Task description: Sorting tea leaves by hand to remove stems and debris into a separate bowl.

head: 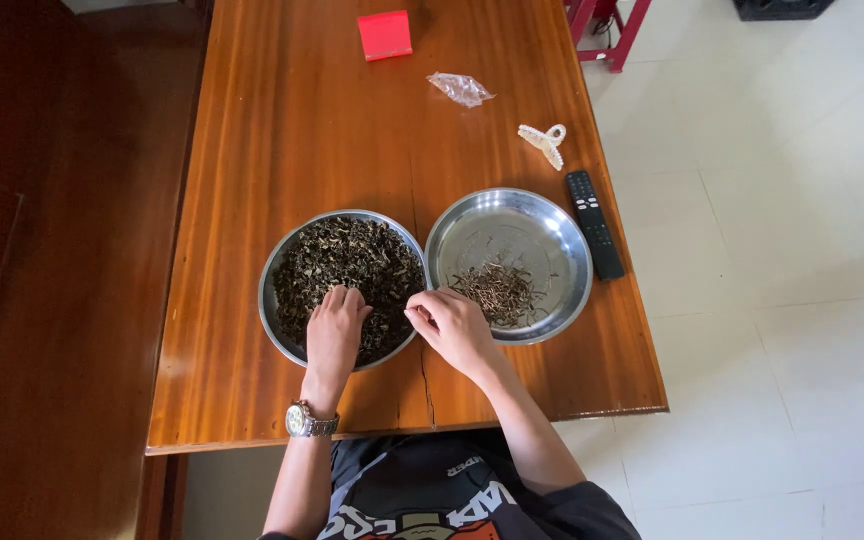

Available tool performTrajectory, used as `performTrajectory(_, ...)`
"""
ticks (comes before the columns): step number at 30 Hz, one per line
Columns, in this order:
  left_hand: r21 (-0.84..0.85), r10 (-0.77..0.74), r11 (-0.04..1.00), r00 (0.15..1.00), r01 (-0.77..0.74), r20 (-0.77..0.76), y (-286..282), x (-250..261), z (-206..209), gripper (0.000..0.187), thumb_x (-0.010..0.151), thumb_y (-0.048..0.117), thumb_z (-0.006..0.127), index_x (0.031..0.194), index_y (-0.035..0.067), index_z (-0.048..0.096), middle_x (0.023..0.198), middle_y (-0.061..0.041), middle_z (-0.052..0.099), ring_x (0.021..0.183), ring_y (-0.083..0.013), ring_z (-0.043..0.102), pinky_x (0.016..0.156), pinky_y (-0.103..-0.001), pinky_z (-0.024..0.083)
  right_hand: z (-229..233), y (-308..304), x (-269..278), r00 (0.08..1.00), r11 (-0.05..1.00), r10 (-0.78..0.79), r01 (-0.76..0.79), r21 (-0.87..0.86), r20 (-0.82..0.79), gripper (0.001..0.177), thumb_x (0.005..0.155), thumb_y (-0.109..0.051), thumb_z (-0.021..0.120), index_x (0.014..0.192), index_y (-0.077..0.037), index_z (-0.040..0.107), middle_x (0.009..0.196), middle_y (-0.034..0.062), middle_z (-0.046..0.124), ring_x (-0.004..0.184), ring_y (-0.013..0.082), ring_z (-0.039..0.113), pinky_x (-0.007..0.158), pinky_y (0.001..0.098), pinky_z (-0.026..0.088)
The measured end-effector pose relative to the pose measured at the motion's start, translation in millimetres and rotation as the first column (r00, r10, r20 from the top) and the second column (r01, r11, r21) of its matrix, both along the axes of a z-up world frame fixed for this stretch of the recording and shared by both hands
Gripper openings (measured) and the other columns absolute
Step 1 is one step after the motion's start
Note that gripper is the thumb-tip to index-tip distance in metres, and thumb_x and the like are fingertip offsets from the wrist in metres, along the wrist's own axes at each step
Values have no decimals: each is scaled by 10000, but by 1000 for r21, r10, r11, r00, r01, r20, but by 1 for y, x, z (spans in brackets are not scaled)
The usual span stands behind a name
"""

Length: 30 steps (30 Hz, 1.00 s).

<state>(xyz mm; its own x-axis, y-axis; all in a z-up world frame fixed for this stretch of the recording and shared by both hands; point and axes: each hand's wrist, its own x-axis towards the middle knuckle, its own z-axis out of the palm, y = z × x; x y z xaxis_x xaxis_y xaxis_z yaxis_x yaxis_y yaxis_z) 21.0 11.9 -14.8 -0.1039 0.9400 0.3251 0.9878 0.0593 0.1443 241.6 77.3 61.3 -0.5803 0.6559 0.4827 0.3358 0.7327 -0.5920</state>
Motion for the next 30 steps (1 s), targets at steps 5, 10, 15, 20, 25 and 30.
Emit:
performTrajectory(5, 52, -26, 998, 999, 24, 39, -5, 3, 18, 224, 950, 347, 636, 886, 176, 506, 827, 15, 494, 850, -211, 629, 701, -322, 510, -5, -9, 7, 999, 1000, -28, 28, 3, 19, 60, 979, -195, 676, 967, -148, 711, 674, 44, 679, 686, 198, 690, 651, 309, 596)
performTrajectory(10, 90, -49, 995, 990, 37, 133, -11, 5, 35, 229, 962, 327, 644, 878, 170, 501, 775, 0, 496, 792, -235, 637, 690, -338, 509, -5, -12, -1, 998, 1000, -29, 29, -11, 49, 61, 985, -188, 666, 981, -149, 714, 708, 59, 694, 724, 214, 703, 676, 320, 604)
performTrajectory(15, 129, -55, 991, 977, 29, 206, -16, 4, 43, 240, 963, 290, 660, 856, 159, 491, 738, -6, 504, 742, -241, 638, 670, -344, 511, -6, -8, -18, 996, 1000, -19, 18, 15, 82, 42, 977, -166, 662, 982, -141, 695, 767, 57, 700, 795, 237, 716, 698, 337, 606)
performTrajectory(20, 152, -80, 987, 964, 42, 253, -14, -3, 30, 150, 1007, 295, 618, 960, 175, 541, 799, -4, 526, 799, -228, 649, 714, -333, 526, 1, -5, -37, 989, 999, 37, -36, -11, 146, 104, 1006, -154, 617, 1043, -103, 700, 873, 86, 691, 907, 271, 706, 750, 363, 606)
performTrajectory(25, 178, -104, 983, 936, 45, 338, -19, 2, 50, 138, 1009, 246, 631, 949, 137, 571, 819, -24, 549, 799, -259, 645, 725, -342, 531, -2, 0, -57, 983, 996, 84, -83, -16, 164, 199, 1044, -205, 574, 1033, -54, 704, 888, 107, 686, 904, 263, 692, 752, 339, 590)
performTrajectory(30, 190, -146, 979, 907, 75, 395, -19, 2, 53, 120, 969, 205, 683, 951, 146, 580, 842, -12, 570, 811, -229, 665, 728, -313, 553, -16, 7, -65, 982, 995, 94, -90, -33, 165, 219, 1047, -216, 588, 965, -53, 709, 842, 101, 685, 855, 259, 693, 712, 337, 584)
